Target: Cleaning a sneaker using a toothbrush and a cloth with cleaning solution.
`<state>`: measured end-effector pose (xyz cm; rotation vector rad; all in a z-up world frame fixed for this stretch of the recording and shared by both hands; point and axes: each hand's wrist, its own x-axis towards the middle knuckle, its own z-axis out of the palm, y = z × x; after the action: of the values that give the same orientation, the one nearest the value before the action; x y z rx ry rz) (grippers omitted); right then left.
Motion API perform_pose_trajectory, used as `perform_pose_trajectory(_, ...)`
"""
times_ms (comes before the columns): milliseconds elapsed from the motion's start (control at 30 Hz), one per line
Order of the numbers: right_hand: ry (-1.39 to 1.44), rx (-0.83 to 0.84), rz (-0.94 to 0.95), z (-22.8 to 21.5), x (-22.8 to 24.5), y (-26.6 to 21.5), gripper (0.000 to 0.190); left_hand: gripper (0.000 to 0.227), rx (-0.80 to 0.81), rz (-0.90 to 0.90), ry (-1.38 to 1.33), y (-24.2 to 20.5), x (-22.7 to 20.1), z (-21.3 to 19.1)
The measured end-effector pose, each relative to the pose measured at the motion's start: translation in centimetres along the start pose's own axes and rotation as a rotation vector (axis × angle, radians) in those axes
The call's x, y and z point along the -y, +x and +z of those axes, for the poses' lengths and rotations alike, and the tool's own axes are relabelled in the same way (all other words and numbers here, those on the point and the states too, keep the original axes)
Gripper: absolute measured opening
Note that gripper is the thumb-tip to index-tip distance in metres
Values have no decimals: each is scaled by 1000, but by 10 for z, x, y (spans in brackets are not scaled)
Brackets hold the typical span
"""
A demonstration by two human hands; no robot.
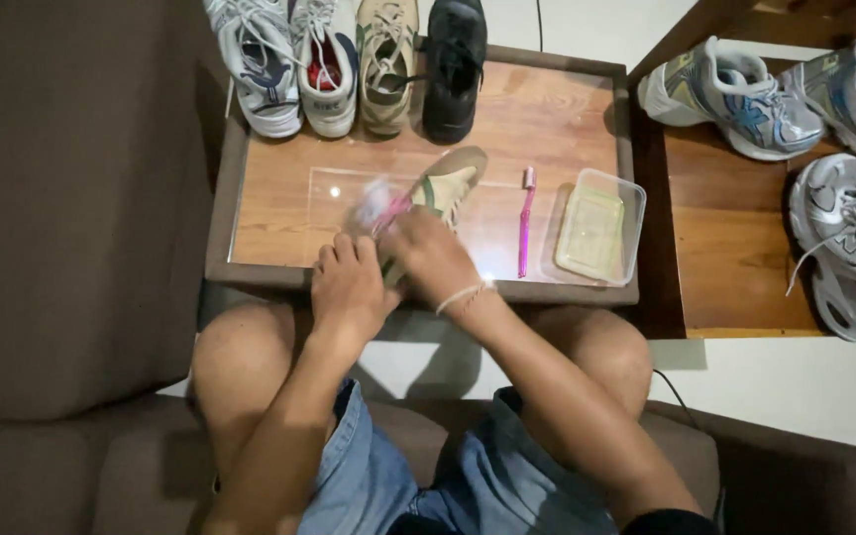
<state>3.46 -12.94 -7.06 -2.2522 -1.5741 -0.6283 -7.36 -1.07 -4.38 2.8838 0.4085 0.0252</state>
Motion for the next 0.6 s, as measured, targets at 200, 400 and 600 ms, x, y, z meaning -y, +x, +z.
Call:
perform_pose_trajectory(200,-19,96,360,-4,-71,-4,32,71,-68,12,-31,-6,-5,-4)
perform_pose_trajectory(400,49,66,215,-69,15,34,17,63,43,-28,-6,0,-4,-13)
perform_pose_trajectory(600,200,181,295,-55,-29,4,20,61,70,13,-28,-5,-7,-23)
